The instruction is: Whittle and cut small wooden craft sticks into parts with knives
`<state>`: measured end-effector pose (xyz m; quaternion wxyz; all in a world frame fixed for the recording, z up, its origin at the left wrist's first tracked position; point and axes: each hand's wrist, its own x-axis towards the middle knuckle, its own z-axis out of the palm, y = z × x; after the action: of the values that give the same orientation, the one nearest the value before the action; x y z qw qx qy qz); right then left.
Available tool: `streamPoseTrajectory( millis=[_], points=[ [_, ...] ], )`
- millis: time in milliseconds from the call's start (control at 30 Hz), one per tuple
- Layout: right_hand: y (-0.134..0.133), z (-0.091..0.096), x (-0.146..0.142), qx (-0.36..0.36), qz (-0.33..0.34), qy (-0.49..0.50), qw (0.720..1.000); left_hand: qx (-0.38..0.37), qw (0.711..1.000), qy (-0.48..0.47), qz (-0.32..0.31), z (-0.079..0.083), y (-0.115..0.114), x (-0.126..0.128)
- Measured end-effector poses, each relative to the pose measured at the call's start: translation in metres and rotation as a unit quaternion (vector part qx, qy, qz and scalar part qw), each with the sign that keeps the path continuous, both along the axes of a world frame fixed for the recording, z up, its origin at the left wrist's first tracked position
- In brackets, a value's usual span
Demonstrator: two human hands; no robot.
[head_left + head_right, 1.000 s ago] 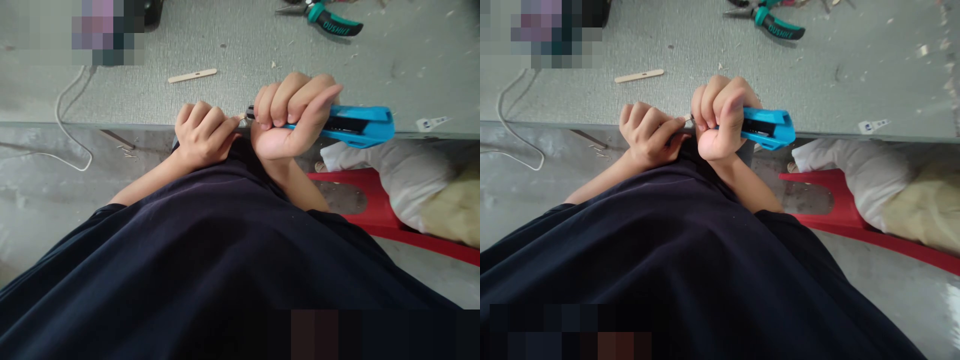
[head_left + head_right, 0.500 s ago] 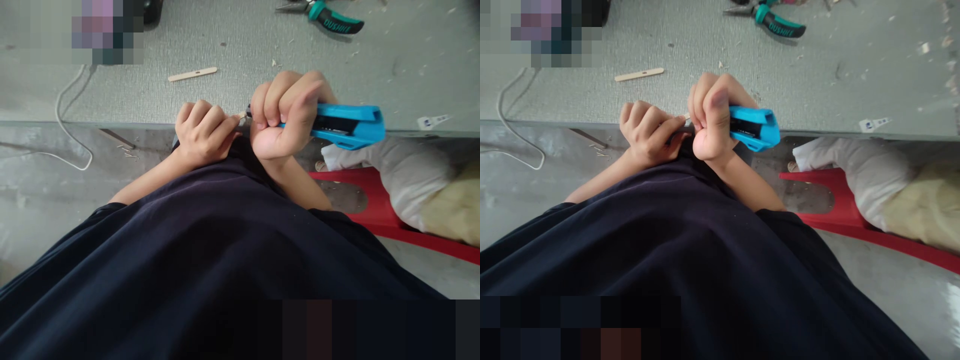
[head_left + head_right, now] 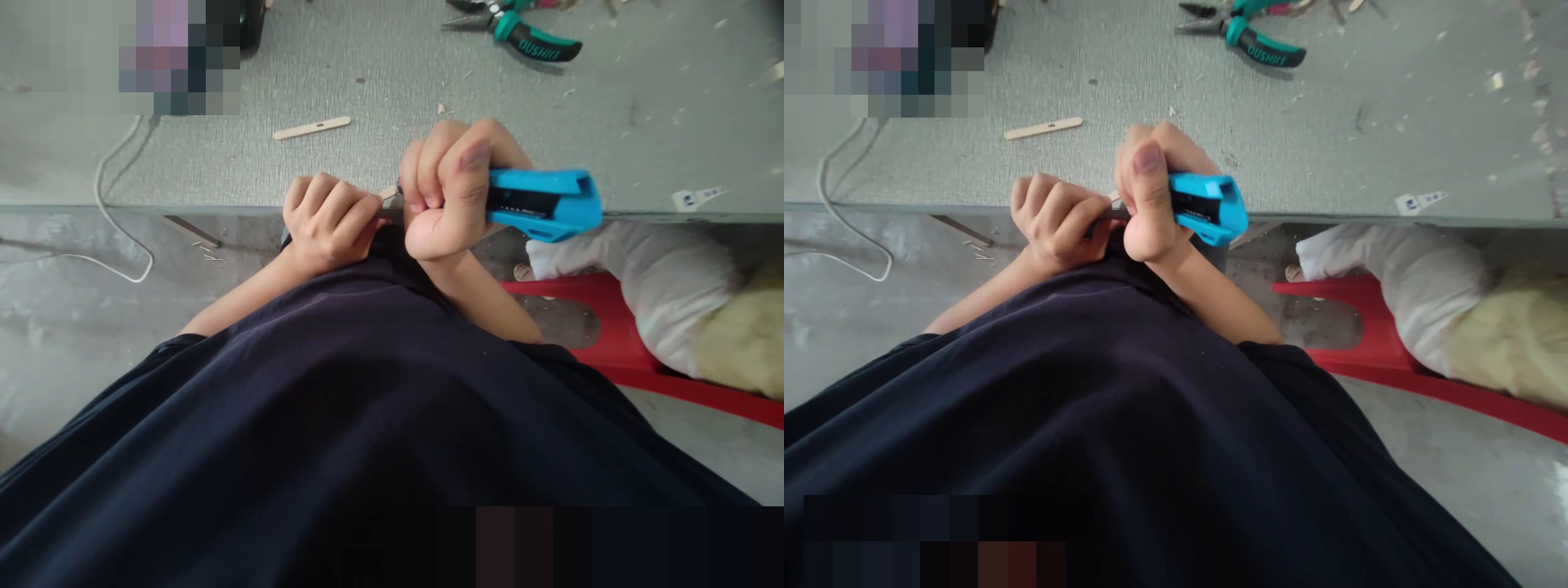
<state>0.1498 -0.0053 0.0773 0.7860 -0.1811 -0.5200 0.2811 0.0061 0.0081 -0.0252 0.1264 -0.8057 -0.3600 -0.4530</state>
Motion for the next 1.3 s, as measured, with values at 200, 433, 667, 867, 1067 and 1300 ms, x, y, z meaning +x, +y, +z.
streamPoseTrajectory(
  millis=[200, 433, 667, 867, 1067, 1300],
  points=[
    [0.02, -0.007, -0.012, 0.152, -0.021, 0.169, 0.974, -0.032, 0.999, 0.01, -0.02, 0.002, -0.001, 0.001],
    [0.013, -0.012, -0.005, 0.103, -0.002, 0.148, 0.984, -0.092, 0.995, 0.002, -0.05, 0.001, 0.0, 0.0],
    [0.015, -0.019, -0.008, 0.119, -0.015, 0.119, 0.986, -0.103, 0.994, 0.005, -0.037, 0.005, -0.003, 0.002],
    [-0.009, -0.006, 0.0, -0.013, 0.029, 0.036, 0.999, -0.098, 0.994, -0.009, -0.04, 0.005, -0.001, 0.005],
    [-0.013, -0.004, 0.003, -0.008, 0.029, 0.056, 0.998, -0.122, 0.991, -0.007, -0.056, 0.006, 0.001, 0.004],
    [-0.007, -0.005, -0.001, 0.0, 0.01, 0.067, 0.998, -0.113, 0.992, -0.001, -0.053, 0.005, 0.0, 0.004]
  ],
)
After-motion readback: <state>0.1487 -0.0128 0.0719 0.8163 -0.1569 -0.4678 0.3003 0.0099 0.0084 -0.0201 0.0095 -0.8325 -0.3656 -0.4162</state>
